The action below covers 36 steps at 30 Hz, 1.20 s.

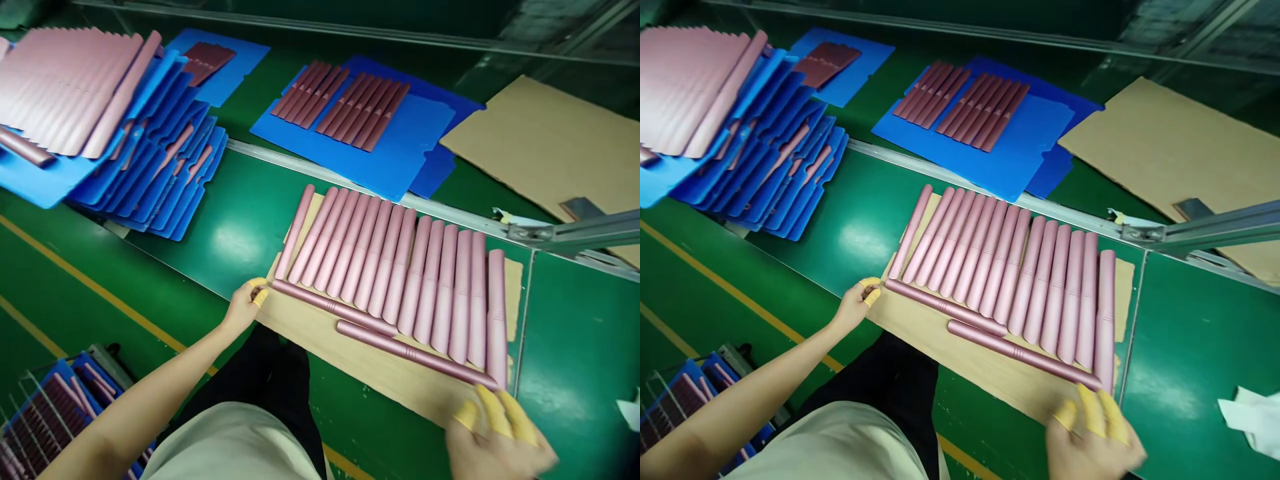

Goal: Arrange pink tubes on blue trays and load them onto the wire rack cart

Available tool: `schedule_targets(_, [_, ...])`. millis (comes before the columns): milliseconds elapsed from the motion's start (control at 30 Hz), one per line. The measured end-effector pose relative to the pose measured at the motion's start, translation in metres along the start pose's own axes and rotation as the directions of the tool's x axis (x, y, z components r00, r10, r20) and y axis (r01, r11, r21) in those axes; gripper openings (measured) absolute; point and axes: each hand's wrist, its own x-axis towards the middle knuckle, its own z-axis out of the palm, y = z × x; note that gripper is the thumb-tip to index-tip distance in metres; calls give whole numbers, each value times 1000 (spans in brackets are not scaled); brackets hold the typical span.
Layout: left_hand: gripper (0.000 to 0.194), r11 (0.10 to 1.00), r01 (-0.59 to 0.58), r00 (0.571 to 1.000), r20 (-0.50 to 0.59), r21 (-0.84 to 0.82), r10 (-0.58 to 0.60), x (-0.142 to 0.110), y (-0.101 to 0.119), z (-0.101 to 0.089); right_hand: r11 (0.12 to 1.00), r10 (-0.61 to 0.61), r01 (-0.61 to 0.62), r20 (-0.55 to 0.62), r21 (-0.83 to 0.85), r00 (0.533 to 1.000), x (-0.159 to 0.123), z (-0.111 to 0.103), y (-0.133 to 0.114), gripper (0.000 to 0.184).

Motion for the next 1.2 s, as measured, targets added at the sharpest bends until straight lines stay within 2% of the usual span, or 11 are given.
schedule_targets(67, [30,996,50,999,25,-76,-48,7,1,0,991,-125,123,-38,-43,991,12,5,-43,40])
schedule_targets(133, [34,987,103,994,58,-122,-97,12,3,0,990,-136,135,-36,-27,990,21,13,-74,39])
schedule_targets(233, [40,972,182,977,135,-148,-163,16,9,2,994,-109,109,20,-12,994,23,22,-90,37])
schedule_targets(433, [42,964,217,955,238,-156,-176,16,20,8,988,-81,96,123,-123,989,22,19,-88,39])
schedule_targets(567, [41,960,242,956,202,-140,-212,8,19,4,986,-124,140,169,-87,978,25,16,-87,34])
schedule_targets(700, [36,966,225,961,192,-124,-199,-12,13,3,985,-163,172,184,-32,969,23,15,-86,32])
schedule_targets(867, [32,967,243,928,308,-79,-208,-34,23,29,984,-178,180,190,9,965,26,14,-88,29])
schedule_targets(1033, [32,972,223,898,404,-71,-177,-38,34,60,981,-193,196,216,8,957,30,7,-77,38])
schedule_targets(1133, [34,978,199,898,411,-62,-156,-35,27,66,984,-171,178,262,-1,950,31,1,-62,39])
schedule_targets(1200, [36,985,166,904,407,-53,-130,-32,22,67,979,-198,201,292,20,936,30,-3,-55,36])
